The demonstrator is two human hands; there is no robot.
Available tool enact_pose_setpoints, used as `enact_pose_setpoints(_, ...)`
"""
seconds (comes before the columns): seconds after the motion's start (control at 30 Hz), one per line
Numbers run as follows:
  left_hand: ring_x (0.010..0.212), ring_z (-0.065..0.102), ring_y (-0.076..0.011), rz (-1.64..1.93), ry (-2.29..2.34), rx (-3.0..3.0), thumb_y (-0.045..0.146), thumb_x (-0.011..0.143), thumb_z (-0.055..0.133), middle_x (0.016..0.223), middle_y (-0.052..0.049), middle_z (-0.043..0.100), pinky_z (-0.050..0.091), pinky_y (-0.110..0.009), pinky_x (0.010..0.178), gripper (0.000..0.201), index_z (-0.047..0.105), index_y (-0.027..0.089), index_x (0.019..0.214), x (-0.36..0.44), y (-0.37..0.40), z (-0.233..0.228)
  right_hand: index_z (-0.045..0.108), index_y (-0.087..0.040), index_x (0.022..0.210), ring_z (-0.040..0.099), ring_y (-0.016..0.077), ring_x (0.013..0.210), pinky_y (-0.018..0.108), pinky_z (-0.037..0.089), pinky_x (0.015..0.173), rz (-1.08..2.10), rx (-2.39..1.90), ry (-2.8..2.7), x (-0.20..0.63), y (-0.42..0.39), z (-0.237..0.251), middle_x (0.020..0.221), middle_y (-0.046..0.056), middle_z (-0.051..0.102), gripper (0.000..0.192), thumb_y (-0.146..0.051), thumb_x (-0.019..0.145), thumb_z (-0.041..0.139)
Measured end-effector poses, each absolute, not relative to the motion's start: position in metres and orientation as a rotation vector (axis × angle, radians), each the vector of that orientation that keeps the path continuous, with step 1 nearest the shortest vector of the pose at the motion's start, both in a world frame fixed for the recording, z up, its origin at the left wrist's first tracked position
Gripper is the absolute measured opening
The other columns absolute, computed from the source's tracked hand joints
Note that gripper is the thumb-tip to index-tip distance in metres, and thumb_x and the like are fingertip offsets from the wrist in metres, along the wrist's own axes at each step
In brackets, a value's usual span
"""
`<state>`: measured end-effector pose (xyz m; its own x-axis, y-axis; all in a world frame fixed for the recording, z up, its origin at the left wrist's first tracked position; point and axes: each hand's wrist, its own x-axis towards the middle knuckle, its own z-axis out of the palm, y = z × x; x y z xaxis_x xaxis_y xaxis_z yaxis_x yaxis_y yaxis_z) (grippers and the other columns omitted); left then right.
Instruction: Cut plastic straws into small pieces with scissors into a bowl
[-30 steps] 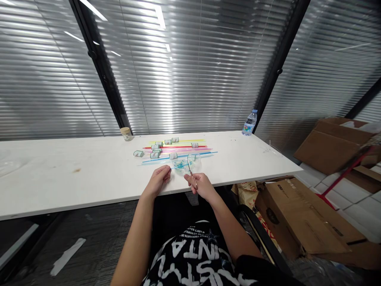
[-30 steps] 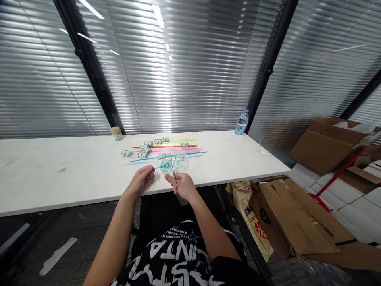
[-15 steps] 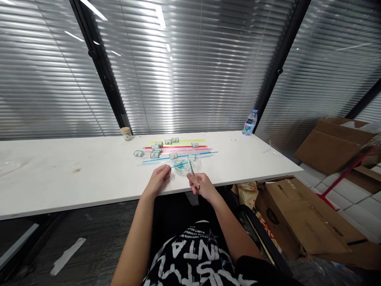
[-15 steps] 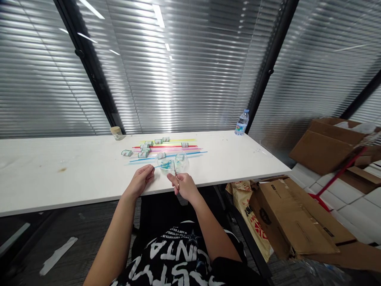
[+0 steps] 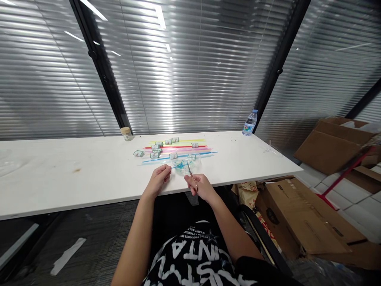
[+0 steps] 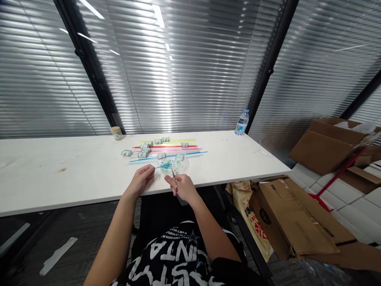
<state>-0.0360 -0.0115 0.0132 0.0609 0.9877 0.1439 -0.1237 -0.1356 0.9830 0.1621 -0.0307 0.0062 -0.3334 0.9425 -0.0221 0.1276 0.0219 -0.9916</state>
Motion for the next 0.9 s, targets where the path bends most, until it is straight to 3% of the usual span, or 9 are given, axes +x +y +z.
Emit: enact_pose_setpoints(0.9, 0.052, 0.031, -0.0071, 1.288, 0.987, 1.306, 0.043, 0.080, 0.065, 0.058, 0.006, 0.035, 0.023, -0.020, 0.050, 0.033, 0.050, 0.017, 0.067, -0.039, -0.009, 0.007, 0.048, -0.019, 0.056, 0.041, 0.0102, 0.042, 0.025, 0.032, 0.051, 1.276, -1.195, -1.661, 0.161, -0.036, 0.015, 0.040, -0.004, 0.047, 0.052, -0.065, 0.080, 0.057)
